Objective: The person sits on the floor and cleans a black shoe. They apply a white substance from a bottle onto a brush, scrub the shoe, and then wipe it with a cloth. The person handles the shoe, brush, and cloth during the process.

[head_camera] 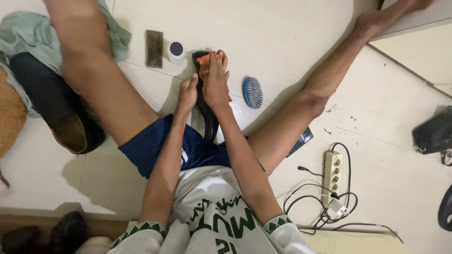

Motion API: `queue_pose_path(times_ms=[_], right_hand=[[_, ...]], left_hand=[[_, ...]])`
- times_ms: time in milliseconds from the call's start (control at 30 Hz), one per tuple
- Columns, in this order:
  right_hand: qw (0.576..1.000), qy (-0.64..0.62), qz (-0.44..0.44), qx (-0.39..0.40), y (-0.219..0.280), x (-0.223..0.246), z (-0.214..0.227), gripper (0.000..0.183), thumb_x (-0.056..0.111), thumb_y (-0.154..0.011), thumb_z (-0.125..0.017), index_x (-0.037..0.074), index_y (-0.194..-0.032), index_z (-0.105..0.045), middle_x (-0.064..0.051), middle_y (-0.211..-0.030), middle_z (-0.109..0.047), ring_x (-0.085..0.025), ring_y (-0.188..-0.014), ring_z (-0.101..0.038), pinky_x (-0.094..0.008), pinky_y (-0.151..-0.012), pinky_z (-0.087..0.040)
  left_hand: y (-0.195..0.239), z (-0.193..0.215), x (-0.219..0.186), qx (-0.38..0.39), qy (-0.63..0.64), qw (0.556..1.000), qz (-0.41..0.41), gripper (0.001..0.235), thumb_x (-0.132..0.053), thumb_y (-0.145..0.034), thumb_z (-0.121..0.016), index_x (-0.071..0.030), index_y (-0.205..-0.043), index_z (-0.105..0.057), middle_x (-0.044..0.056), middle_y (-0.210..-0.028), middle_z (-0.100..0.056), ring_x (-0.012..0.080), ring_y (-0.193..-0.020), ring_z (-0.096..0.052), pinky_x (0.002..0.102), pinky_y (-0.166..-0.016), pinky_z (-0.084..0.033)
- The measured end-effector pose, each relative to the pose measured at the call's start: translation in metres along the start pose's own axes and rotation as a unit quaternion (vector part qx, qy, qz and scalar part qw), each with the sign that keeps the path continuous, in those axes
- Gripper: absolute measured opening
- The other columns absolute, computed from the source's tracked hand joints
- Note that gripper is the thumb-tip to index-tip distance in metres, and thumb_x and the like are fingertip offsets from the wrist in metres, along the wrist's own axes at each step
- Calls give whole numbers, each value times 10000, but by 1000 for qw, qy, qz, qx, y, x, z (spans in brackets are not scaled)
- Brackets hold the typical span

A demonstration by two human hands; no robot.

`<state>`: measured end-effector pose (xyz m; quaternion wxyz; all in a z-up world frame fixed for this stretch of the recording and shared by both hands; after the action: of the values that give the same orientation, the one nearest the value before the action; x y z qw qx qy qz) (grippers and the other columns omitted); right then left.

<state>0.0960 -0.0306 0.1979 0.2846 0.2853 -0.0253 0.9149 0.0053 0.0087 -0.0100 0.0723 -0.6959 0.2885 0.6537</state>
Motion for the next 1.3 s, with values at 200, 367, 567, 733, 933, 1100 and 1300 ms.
queue_pose_path(times_ms=[200, 367, 567, 733, 933, 1100, 1300], right_hand=[[1000, -5, 14, -12, -27, -37, -24, 690, 163, -1042, -586, 95, -1633, -235, -222, -1680, -246, -411, -1584, -151, -699, -1173, -305], [991, -74, -46, -104, -30, -53, -2, 420, 373, -1045, -557, 187, -1405, -449, -209, -1311, -570, -463, -1275, -490, -665, -999, -443], [915, -305, -150, -217, 35, -65, 38, 496, 321, -978, -719, 115, -1392, -541, -226, -1202, -697, -405, -1165, -669, -522, -973, -537], [954, -201, 15, -220, 94, -21, 54, 351, 188, -872, -820, 60, -1161, -668, -158, -1238, -617, -386, -1158, -638, -431, -865, -613], [983, -136, 77, -91, 118, 3, 33, 598, 62, -913, -750, 29, -1464, -520, -262, -1508, -494, -447, -1402, -460, -526, -1141, -433], [989, -18, 116, -96, 92, -21, 11, 634, 28, -913, -705, 44, -1509, -492, -207, -1575, -452, -378, -1470, -408, -475, -1215, -365], [986, 9, 147, -74, 59, -18, 5, 499, 58, -999, -589, 74, -1492, -515, -167, -1580, -467, -376, -1485, -402, -528, -1187, -391]], left_hand=[[10, 0, -32, -15, -28, 999, -9, 427, -298, -1104, -473, -12, -1001, -773, 58, -921, -672, 192, -945, -567, 434, -952, -452], [22, -8, -50, -4, -19, 999, -25, 420, -322, -1105, -489, -77, -841, -704, 7, -827, -575, 192, -842, -530, 385, -849, -445], [32, -10, -47, 1, -15, 1000, -15, 439, -359, -1122, -472, -102, -830, -675, -26, -820, -582, 163, -818, -537, 352, -828, -453], [29, -17, -57, -16, 8, 1000, -12, 369, -281, -1087, -503, -122, -791, -655, -42, -788, -537, 161, -784, -498, 334, -808, -440], [42, -16, -106, -21, -37, 999, -27, 220, -237, -1050, -547, -92, -1000, -705, 23, -877, -590, 183, -901, -551, 359, -871, -454], [44, -22, -130, 26, -6, 999, -47, 312, -165, -1041, -472, -112, -1225, -719, 86, -1118, -708, 208, -1125, -609, 387, -1045, -450], [49, -20, -135, 44, -47, 995, -72, 389, -85, -1016, -419, -53, -1293, -691, 227, -1224, -697, 341, -1226, -612, 474, -1078, -435]])
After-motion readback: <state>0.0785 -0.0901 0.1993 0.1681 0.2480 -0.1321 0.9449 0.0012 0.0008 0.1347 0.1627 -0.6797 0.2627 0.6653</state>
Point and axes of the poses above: each hand's wrist, its own y-axis away from the middle knuckle, its own z-axis out of the back of the hand, x = y × z, the point moved 1 cm from there along -y, towards the middle knuckle
